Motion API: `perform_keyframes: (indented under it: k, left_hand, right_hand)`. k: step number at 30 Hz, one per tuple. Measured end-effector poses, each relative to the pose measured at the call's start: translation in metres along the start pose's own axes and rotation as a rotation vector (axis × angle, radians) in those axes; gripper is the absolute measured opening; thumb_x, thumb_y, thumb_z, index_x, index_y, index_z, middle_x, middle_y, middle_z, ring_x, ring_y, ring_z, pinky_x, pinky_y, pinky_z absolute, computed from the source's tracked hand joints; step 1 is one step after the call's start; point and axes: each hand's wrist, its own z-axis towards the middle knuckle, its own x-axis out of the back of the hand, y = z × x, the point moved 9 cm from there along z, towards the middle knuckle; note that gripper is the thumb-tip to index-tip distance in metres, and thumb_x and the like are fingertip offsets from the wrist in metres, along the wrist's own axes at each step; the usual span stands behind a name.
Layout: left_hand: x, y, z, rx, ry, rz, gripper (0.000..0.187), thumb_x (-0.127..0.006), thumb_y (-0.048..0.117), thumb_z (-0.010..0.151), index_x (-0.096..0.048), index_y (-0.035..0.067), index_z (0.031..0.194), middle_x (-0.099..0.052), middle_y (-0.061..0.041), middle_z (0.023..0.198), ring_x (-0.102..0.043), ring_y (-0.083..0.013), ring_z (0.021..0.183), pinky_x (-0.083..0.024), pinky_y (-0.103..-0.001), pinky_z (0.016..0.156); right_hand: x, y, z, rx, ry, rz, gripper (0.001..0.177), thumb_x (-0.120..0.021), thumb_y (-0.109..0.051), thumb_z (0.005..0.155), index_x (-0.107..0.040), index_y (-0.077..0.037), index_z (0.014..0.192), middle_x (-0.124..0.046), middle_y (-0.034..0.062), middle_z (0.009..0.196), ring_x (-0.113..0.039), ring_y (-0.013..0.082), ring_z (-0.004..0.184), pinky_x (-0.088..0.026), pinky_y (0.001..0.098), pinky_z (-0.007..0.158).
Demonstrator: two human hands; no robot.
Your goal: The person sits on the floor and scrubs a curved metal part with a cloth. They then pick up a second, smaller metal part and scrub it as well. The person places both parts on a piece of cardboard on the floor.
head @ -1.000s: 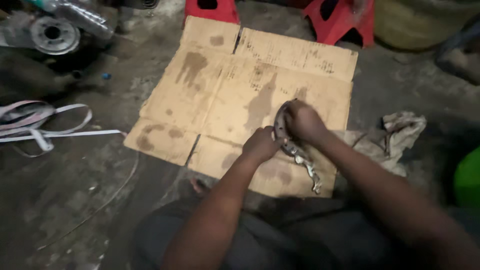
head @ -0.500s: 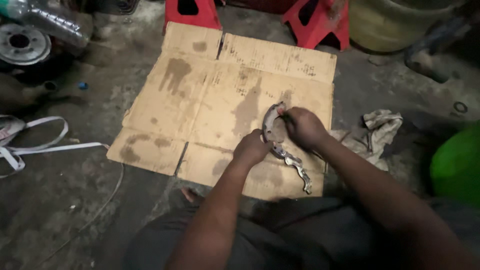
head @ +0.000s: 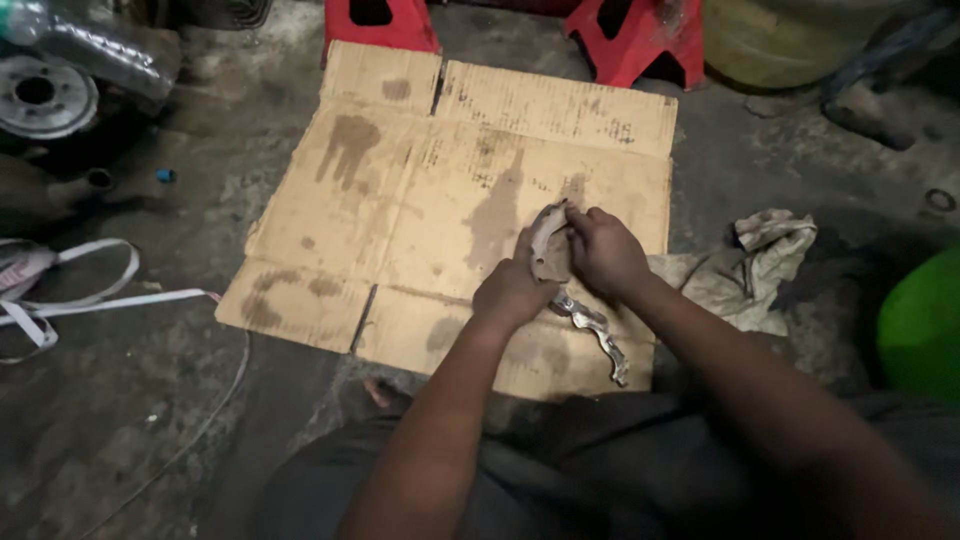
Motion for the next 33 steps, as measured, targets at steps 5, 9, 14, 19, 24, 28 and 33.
perform_keyframes:
  k: [5,9,14,19,24,28,33]
  left_hand:
    - [0.004,0.026,0.014,0.034,-0.078,0.105,0.109,-0.067,0.043,0.081,-0.003,0.026,0.168,-0.074,-0.018,0.117,-0.072,-0.0334,0.107,-0.055,-0.042,0.092]
    - [0.004,0.022,0.023,0.018,-0.122,0.206,0.11,-0.066,0.047,0.08,-0.002,0.027,0.167,-0.073,-0.015,0.122,-0.072,-0.0315,0.109,-0.056,-0.043,0.093]
    - [-0.01,0.021,0.033,-0.005,-0.094,0.246,0.093,-0.052,0.05,0.095,-0.002,0.025,0.169,-0.07,-0.015,0.129,-0.071,-0.0329,0.111,-0.055,-0.046,0.094]
    - [-0.005,0.029,0.023,-0.02,-0.132,0.285,0.111,-0.067,0.049,0.083,0.002,0.024,0.166,-0.068,-0.014,0.131,-0.069,-0.0317,0.115,-0.054,-0.043,0.097]
    - [-0.002,0.024,0.024,-0.002,-0.134,0.268,0.11,-0.067,0.048,0.083,-0.001,0.025,0.167,-0.07,-0.016,0.128,-0.07,-0.0327,0.114,-0.055,-0.044,0.096]
    - [0.0,0.025,0.023,-0.043,-0.117,0.291,0.109,-0.069,0.046,0.081,-0.004,0.026,0.166,-0.07,-0.016,0.125,-0.07,-0.0328,0.112,-0.054,-0.044,0.096]
    - [0.001,0.027,0.015,-0.016,-0.122,0.259,0.109,-0.067,0.045,0.08,-0.004,0.026,0.167,-0.072,-0.017,0.121,-0.071,-0.0332,0.11,-0.055,-0.046,0.094]
  right_hand:
    - [0.001,0.005,0.008,0.044,0.056,-0.052,0.042,-0.064,-0.022,0.094,-0.066,-0.009,0.134,-0.065,0.0182,0.095,-0.062,0.0401,0.091,-0.052,0.049,0.08]
    - [-0.005,0.009,0.017,0.009,0.008,-0.01,0.041,-0.06,-0.022,0.098,-0.066,-0.011,0.137,-0.066,0.0164,0.098,-0.059,0.0382,0.095,-0.047,0.0488,0.084]
    - [-0.011,0.009,-0.005,-0.05,-0.011,-0.165,0.04,-0.063,-0.026,0.093,-0.069,-0.017,0.131,-0.069,0.0093,0.099,-0.058,0.0326,0.099,-0.034,0.0533,0.08]
    - [-0.002,0.01,0.009,-0.04,0.015,-0.198,0.038,-0.062,-0.027,0.095,-0.07,-0.021,0.132,-0.07,0.0053,0.099,-0.057,0.0297,0.101,-0.032,0.052,0.083]
    - [-0.01,0.021,0.007,-0.124,-0.039,-0.189,0.036,-0.061,-0.027,0.095,-0.071,-0.024,0.13,-0.071,0.004,0.101,-0.057,0.0285,0.103,-0.031,0.0522,0.082]
    - [-0.007,0.019,0.013,-0.151,-0.036,-0.145,0.034,-0.061,-0.028,0.096,-0.072,-0.025,0.128,-0.071,0.0036,0.099,-0.057,0.0284,0.103,-0.031,0.0527,0.085]
    - [-0.006,0.022,0.009,-0.158,-0.011,-0.179,0.034,-0.059,-0.025,0.095,-0.073,-0.026,0.126,-0.071,0.0037,0.098,-0.057,0.0298,0.101,-0.032,0.0538,0.083]
